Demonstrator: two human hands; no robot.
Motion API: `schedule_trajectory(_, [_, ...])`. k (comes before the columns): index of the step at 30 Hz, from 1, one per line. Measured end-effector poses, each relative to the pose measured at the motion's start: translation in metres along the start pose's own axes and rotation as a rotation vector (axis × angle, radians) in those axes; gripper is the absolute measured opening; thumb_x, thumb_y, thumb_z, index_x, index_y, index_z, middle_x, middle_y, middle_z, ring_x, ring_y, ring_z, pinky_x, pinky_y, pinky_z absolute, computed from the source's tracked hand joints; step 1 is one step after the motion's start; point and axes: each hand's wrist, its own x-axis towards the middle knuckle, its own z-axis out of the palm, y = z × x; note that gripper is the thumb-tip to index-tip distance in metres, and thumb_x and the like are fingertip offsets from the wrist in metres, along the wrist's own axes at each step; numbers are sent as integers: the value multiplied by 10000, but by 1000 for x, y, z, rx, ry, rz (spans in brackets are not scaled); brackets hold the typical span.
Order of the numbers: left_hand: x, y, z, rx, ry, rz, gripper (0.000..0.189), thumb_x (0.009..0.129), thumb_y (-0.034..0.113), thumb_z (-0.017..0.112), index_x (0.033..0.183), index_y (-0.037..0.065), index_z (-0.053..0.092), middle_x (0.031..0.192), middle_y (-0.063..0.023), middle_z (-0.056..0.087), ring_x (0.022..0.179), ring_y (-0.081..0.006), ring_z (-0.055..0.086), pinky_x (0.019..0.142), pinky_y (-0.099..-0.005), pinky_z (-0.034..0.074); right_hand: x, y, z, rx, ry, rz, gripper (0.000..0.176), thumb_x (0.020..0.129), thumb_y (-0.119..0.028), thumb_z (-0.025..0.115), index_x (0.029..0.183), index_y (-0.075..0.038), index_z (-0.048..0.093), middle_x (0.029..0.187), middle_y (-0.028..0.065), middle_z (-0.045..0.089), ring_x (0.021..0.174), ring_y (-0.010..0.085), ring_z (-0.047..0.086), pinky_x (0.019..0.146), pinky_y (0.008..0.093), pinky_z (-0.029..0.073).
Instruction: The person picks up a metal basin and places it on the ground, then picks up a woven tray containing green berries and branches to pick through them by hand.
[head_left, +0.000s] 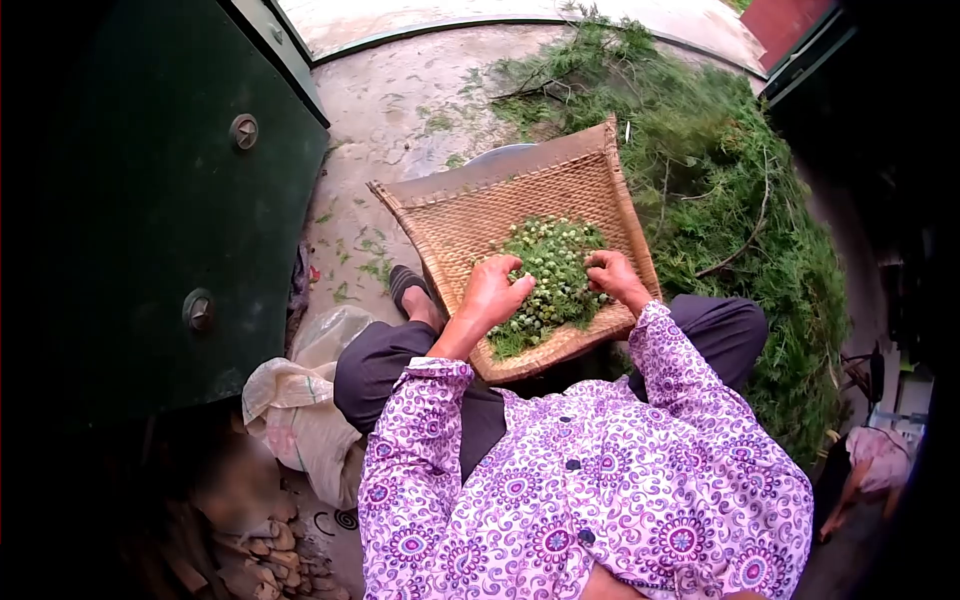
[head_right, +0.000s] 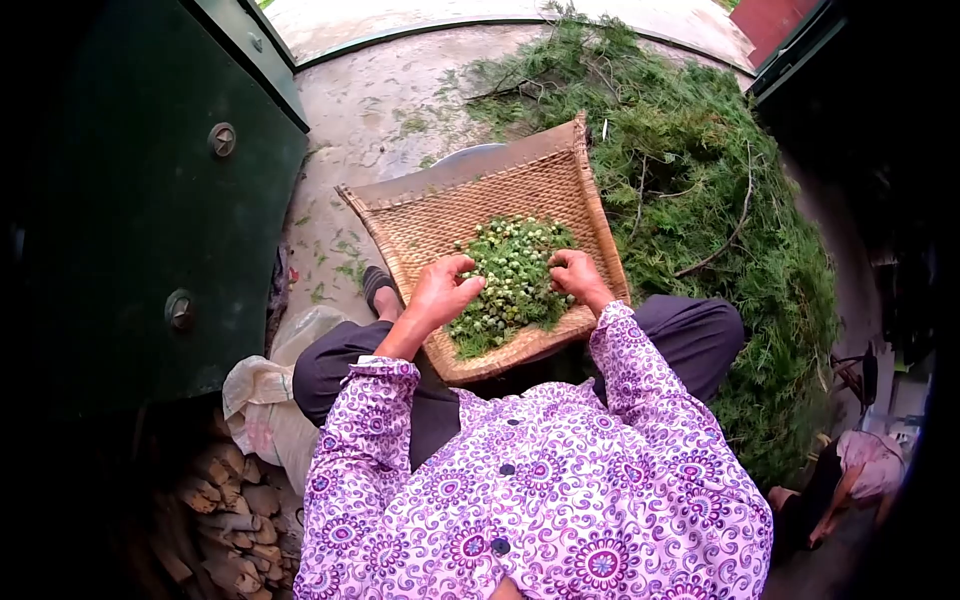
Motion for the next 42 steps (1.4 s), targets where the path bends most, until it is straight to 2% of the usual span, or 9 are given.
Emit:
schedule_trajectory(6, [0, -2, 3, -10, -23, -24, 409, 736, 277, 617, 1020, -16, 591, 930, -168, 617, 795, -228, 615, 710, -332, 486, -15, 23, -4, -185, 37, 141, 248, 733, -97, 612, 935, 20, 529, 688, 105, 598, 581, 159, 580, 509, 280, 466])
schedule_trajectory(9, [0, -1, 2, -27, -40, -22, 411, 733, 279, 613, 1017, -16, 591, 931, -170, 619, 797, -233, 617, 712, -334, 485, -28, 12, 19, -712, 61, -41, 621, 572, -314, 776, 986, 54, 495, 898, 222, 585, 844, 325, 573, 743, 377, 447])
schedule_trajectory(18, [0, -3, 3, -4, -31, 10, 426, 726, 291, 610, 1015, -22, 589, 926, -175, 618, 789, -245, 618, 709, -339, 486, -27, -8, 22, 38, -24, -19, 466, 754, -100, 641, 1120, 120, 454, 783, 71, 601, 593, 116, 571, 540, 249, 472])
schedule_trajectory(20, [-1, 1, 0, -1, -46, -7, 421, 725, 289, 611, 1010, -20, 592, 914, -179, 618, 783, -250, 618, 705, -343, 487, -37, -33, 23, 78, 27, 2, 147, 705, -96, 616, 800, 16, 605, 607, 66, 572, 538, 91, 548, 510, 264, 460])
schedule_trajectory(26, [-1, -4, 3, -8, -24, 29, 422, 722, 291, 612, 1008, -19, 594, 912, -187, 615, 779, -255, 617, 704, -349, 486, -34, 19, 6, -475, 60, -102, 137, 717, -101, 592, 773, 24, 603, 569, 78, 567, 538, 102, 548, 517, 271, 448])
schedule_trajectory(27, [-2, -4, 3, -8, -27, 27, 422, 722, 291, 612, 1008, -19, 594, 912, -187, 615, 779, -255, 617, 704, -349, 486, -37, 18, 10, -528, 50, -36, 297, 673, -246, 655, 756, 34, 603, 725, 178, 622, 685, 312, 596, 657, 367, 467])
schedule_trajectory(31, [-2, 2, 1, 28, -58, 30, 426, 722, 291, 610, 1004, -27, 594, 923, -198, 607, 780, -259, 614, 704, -350, 486, -46, 10, 41, -676, 149, -182, 570, 603, -246, 731, 1046, 28, 498, 857, 239, 593, 828, 370, 578, 720, 405, 464])
schedule_trajectory(36, [-1, -1, 3, 17, -56, 36, 429, 723, 290, 603, 1012, -28, 591, 928, -200, 603, 787, -262, 611, 705, -348, 484, -36, 23, 48, -683, 179, -234, 413, 615, -119, 665, 1000, -38, 541, 822, 249, 576, 774, 388, 565, 691, 414, 454])
schedule_trajectory(42, [-3, 1, 0, 43, -50, 60, 423, 719, 282, 605, 1001, -32, 594, 904, -196, 608, 757, -255, 612, 688, -345, 485, -18, 26, 14, -5, 268, -124, 211, 691, -56, 588, 893, 4, 584, 574, 30, 549, 479, 81, 504, 444, 253, 421])
